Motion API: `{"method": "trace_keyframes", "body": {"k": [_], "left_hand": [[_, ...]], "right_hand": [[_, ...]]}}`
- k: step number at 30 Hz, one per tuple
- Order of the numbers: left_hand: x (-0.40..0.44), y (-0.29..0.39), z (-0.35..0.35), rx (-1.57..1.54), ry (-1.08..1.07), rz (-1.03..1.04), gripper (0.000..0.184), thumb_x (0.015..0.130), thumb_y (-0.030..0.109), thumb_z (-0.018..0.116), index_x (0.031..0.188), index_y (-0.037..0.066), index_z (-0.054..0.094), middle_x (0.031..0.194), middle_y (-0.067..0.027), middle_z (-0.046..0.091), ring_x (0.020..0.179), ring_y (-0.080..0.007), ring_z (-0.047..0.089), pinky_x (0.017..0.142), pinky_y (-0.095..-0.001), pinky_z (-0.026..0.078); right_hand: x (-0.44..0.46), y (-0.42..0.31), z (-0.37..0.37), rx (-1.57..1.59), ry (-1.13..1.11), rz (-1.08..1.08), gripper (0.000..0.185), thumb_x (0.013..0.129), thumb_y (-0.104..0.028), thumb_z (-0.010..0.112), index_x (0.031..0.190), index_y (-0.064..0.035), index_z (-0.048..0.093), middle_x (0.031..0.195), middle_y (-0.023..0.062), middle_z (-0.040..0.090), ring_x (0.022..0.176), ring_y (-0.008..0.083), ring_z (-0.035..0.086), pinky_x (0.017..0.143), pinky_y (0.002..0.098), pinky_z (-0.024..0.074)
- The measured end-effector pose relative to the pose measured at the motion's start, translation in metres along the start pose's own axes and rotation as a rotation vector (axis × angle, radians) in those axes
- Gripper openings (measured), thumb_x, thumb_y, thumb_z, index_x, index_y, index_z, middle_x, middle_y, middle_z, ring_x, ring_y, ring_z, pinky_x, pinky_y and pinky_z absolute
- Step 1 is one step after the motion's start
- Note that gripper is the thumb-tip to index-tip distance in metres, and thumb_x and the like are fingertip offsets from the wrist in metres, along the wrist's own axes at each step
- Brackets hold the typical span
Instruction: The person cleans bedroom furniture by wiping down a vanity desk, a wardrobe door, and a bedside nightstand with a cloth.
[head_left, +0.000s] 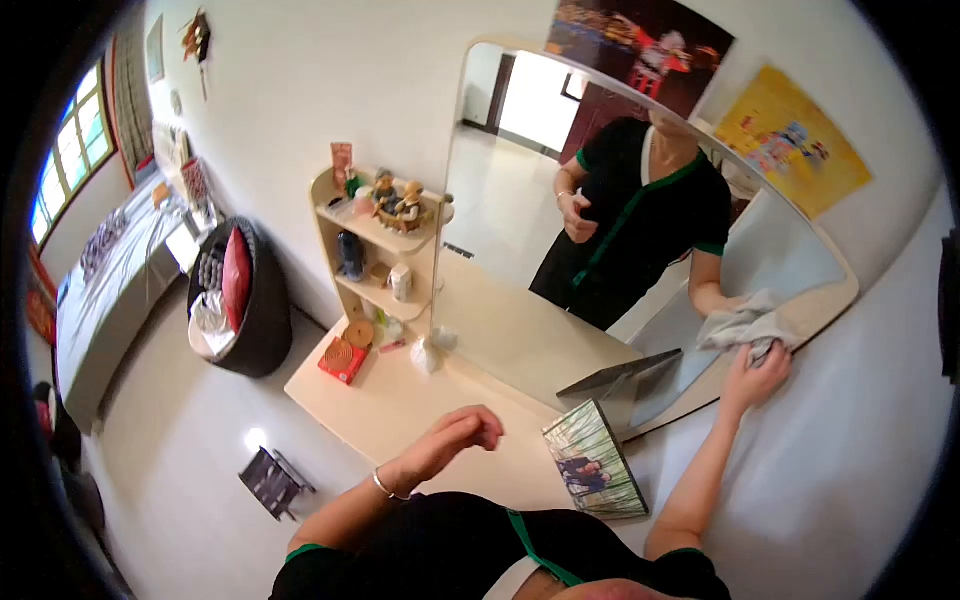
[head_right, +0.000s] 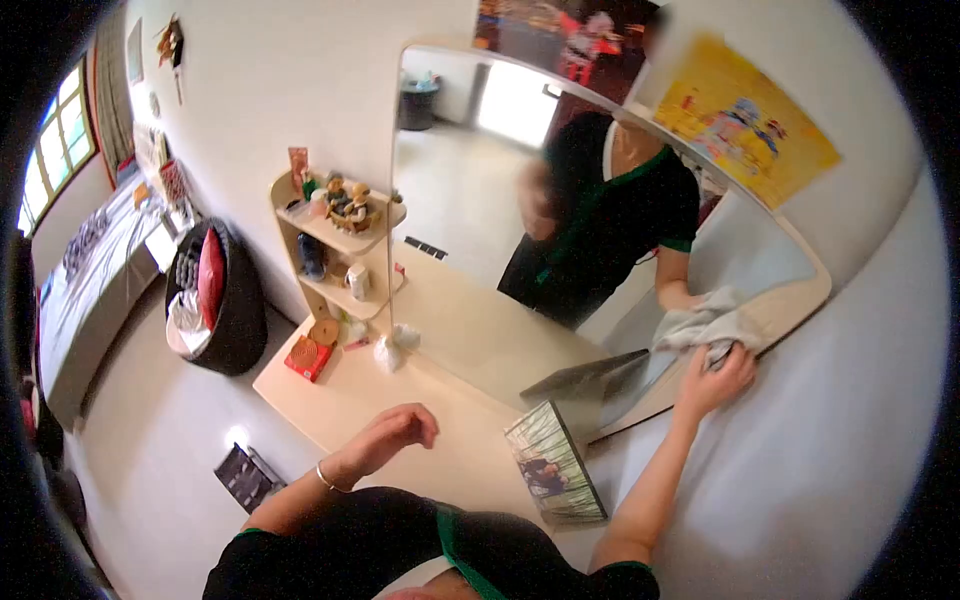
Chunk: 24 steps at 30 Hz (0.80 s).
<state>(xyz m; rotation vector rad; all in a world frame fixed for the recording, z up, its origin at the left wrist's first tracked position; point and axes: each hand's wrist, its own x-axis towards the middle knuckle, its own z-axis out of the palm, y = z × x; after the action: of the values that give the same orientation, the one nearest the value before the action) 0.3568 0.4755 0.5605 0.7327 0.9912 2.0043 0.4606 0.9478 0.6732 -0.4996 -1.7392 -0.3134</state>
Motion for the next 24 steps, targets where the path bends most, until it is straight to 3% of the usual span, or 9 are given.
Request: {"method": "trace_keyframes", "body": {"k": [3, 8, 12, 14, 16, 19, 20, 23, 24], "left_hand": [[-0.041, -0.032, -0.034, 0.117, 0.285, -0.105, 0.035, 0.104, 0.035, 0.047, 0.11, 0.003, 0.06, 0.098, -0.0029, 0.06, 0.096, -0.0124, 0.057, 0.089, -0.0304, 0.046], [-0.086, -0.059, -0.09, 0.332, 0.417, -0.339, 0.025, 0.102, 0.026, 0.054, 0.107, 0.003, 0.061, 0.094, -0.002, 0.06, 0.087, -0.0111, 0.058, 0.08, -0.0279, 0.05], [-0.087, -0.042, -0.122, 0.397, 0.403, -0.217, 0.024, 0.099, 0.023, 0.056, 0.102, 0.0, 0.063, 0.089, -0.0026, 0.063, 0.082, -0.0112, 0.058, 0.076, -0.0269, 0.049], [-0.085, -0.03, -0.138, 0.409, 0.415, -0.187, 0.024, 0.099, 0.023, 0.056, 0.102, 0.001, 0.063, 0.089, -0.0025, 0.062, 0.082, -0.011, 0.058, 0.076, -0.0267, 0.049], [-0.084, -0.022, -0.149, 0.431, 0.431, -0.143, 0.023, 0.099, 0.023, 0.057, 0.102, 0.001, 0.063, 0.086, -0.0019, 0.061, 0.082, -0.0105, 0.058, 0.076, -0.026, 0.049], [-0.091, -0.019, -0.169, 0.421, 0.411, -0.183, 0.027, 0.097, 0.025, 0.061, 0.109, 0.001, 0.059, 0.092, -0.003, 0.061, 0.087, -0.0115, 0.058, 0.077, -0.0263, 0.049], [-0.094, -0.014, -0.171, 0.405, 0.411, -0.198, 0.027, 0.097, 0.025, 0.061, 0.109, 0.001, 0.059, 0.092, -0.003, 0.061, 0.087, -0.0115, 0.058, 0.077, -0.0263, 0.049], [-0.1, 0.003, -0.167, 0.375, 0.43, -0.141, 0.052, 0.094, 0.026, 0.066, 0.135, 0.004, 0.043, 0.119, -0.0111, 0.054, 0.109, -0.018, 0.056, 0.091, -0.0338, 0.051], [-0.1, -0.001, -0.175, 0.368, 0.387, -0.075, 0.051, 0.094, 0.022, 0.064, 0.136, 0.005, 0.042, 0.122, -0.0121, 0.053, 0.11, -0.0194, 0.056, 0.092, -0.035, 0.051]], "right_hand": [[-0.032, -0.037, -0.012, 0.341, -0.223, 0.13, 0.045, 0.085, -0.018, 0.066, 0.122, 0.0053, 0.056, 0.124, 0.0186, 0.059, 0.113, 0.0346, 0.055, 0.101, 0.0438, 0.0401], [-0.026, -0.149, -0.025, 0.943, -0.466, 0.432, 0.047, 0.088, -0.006, 0.062, 0.131, 0.0065, 0.05, 0.128, 0.0125, 0.057, 0.117, 0.0201, 0.052, 0.102, 0.0321, 0.04], [-0.014, -0.223, -0.016, 1.134, -0.759, 0.507, 0.048, 0.088, -0.009, 0.064, 0.132, 0.0044, 0.052, 0.123, 0.0105, 0.059, 0.111, 0.0167, 0.055, 0.095, 0.0296, 0.0439], [-0.033, -0.252, 0.003, 1.415, -0.943, 0.87, 0.041, 0.088, -0.009, 0.065, 0.127, 0.0015, 0.056, 0.116, 0.0087, 0.061, 0.102, 0.0152, 0.058, 0.089, 0.0294, 0.048], [-0.058, -0.285, 0.019, 1.041, -1.132, 0.673, 0.034, 0.089, -0.011, 0.065, 0.121, -0.0012, 0.06, 0.11, 0.0066, 0.063, 0.094, 0.0141, 0.06, 0.083, 0.0299, 0.0505], [-0.083, -0.353, 0.015, 1.146, -1.406, 0.427, 0.031, 0.089, -0.014, 0.067, 0.117, -0.0046, 0.061, 0.1, 0.0019, 0.061, 0.086, 0.0094, 0.057, 0.076, 0.0254, 0.0473], [-0.097, -0.366, 0.013, 1.251, -1.479, 0.452, 0.031, 0.088, -0.015, 0.068, 0.117, -0.0059, 0.06, 0.094, -0.0017, 0.058, 0.081, 0.0066, 0.054, 0.071, 0.0219, 0.0447], [-0.13, -0.405, -0.003, 1.162, -1.781, 0.725, 0.029, 0.089, -0.016, 0.069, 0.114, -0.0032, 0.061, 0.105, 0.0062, 0.062, 0.095, 0.0115, 0.058, 0.084, 0.0275, 0.0482], [-0.144, -0.417, -0.007, 1.203, -1.828, 0.587, 0.033, 0.089, -0.017, 0.07, 0.117, -0.0034, 0.059, 0.102, 0.0033, 0.06, 0.092, 0.0101, 0.056, 0.081, 0.0259, 0.0473]]}}
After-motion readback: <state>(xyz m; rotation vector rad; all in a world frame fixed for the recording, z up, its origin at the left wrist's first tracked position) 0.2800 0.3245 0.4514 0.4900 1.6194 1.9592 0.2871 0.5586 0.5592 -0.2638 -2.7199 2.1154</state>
